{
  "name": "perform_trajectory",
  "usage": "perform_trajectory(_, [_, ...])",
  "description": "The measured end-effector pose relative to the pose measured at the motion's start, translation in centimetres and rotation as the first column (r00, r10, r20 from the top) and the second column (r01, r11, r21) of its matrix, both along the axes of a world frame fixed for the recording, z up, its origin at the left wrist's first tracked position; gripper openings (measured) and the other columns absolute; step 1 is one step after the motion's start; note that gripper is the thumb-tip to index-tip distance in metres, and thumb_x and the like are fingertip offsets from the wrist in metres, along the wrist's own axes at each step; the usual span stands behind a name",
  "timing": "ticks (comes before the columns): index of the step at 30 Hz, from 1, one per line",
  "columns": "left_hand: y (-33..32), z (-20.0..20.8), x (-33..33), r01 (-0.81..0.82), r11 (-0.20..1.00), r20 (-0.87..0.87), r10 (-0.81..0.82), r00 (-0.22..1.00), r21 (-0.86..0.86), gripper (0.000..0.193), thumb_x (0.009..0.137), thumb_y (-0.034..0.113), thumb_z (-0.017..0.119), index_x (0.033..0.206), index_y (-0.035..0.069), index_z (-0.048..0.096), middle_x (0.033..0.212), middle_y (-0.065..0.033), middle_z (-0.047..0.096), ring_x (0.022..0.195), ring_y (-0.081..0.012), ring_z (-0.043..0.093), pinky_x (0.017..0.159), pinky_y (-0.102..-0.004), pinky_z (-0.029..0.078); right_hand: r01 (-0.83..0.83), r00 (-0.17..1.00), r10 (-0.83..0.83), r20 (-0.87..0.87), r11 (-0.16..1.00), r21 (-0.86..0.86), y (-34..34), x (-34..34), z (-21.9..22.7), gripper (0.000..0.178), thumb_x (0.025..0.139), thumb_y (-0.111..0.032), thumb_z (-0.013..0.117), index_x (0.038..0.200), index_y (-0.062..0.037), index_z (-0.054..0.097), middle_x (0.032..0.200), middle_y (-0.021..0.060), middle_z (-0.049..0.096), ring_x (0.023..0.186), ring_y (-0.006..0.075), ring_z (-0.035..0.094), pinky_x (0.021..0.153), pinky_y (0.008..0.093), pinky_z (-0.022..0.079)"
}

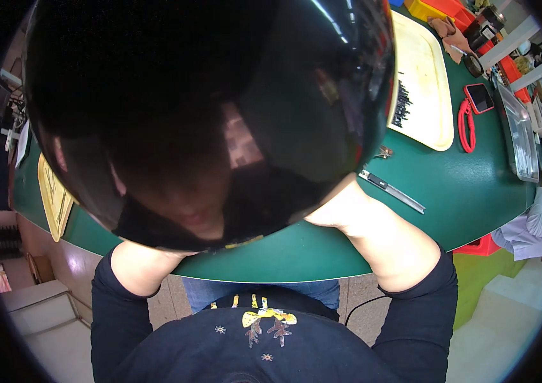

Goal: The person separates and aligns thin rods from a bundle by hand under a desk lamp, measures components using a caliper, and gathers additional rods from a tray.

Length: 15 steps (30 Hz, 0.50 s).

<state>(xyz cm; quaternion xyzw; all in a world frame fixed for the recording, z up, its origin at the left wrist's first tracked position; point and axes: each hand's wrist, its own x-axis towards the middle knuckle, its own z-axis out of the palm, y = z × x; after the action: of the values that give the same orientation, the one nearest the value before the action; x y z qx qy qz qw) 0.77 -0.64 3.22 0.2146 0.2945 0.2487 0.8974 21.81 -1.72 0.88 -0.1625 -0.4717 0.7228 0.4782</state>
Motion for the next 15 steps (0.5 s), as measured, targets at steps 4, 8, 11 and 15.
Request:
perform_trajectory(4, [-0.4,-0.7,0.0,-0.021,0.987,-0.127,0.041,0.991,0.162,0.022,0.075,-0.005,0.05,0.053,-0.001,0.051,0.052,-0.009,0.05,0.042,-0.0088,0.042,0.037,-0.0211,0.028,0.084,0.996,-0.085,0.022,0.996,0.013,-0.6,0.2,-0.3,0.081,0.055,-0.009,0.077,0.123,0.0019,0.034,0.121,0.0154,0.042,0.112,0.0257,0.042,0.093,0.0347,0.035])
perform_trajectory(8, [-0.3,-0.3,-0.2,-0.001,0.913,-0.137,0.063,0.989,0.408,0.017,0.076,-0.001,0.051,0.06,-0.002,0.057,0.055,-0.0083,0.054,0.044,-0.0084,0.049,0.04,-0.0208,0.035,0.131,0.991,-0.131,-0.005,0.991,0.027,-0.5,-0.3,0.0,0.08,0.056,-0.009,0.076,0.123,0.0019,0.034,0.121,0.0153,0.042,0.112,0.0257,0.042,0.093,0.0347,0.035])
perform_trajectory(11, [0.1,1.2,0.0,0.032,0.968,-0.199,0.019,0.98,0.249,0.02,0.077,0.0,0.049,0.058,-0.002,0.056,0.053,-0.0084,0.054,0.046,-0.0092,0.051,0.044,-0.0207,0.039,0.168,0.986,-0.167,-0.023,0.985,0.038,-1.0,-0.3,0.1,0.08,0.056,-0.009,0.076,0.123,0.0019,0.034,0.121,0.0153,0.042,0.112,0.0256,0.042,0.093,0.0347,0.034])
perform_trajectory(15, [0.1,1.7,0.3,0.108,0.917,-0.348,0.035,0.937,0.384,0.028,0.078,0.0,0.043,0.051,-0.001,0.052,0.051,-0.0093,0.054,0.048,-0.0116,0.053,0.052,-0.0238,0.044,0.22,0.975,-0.218,-0.047,0.974,0.053,-1.1,-0.7,0.4,0.08,0.057,-0.009,0.076,0.123,0.0019,0.033,0.121,0.0153,0.042,0.112,0.0256,0.041,0.093,0.0348,0.034])
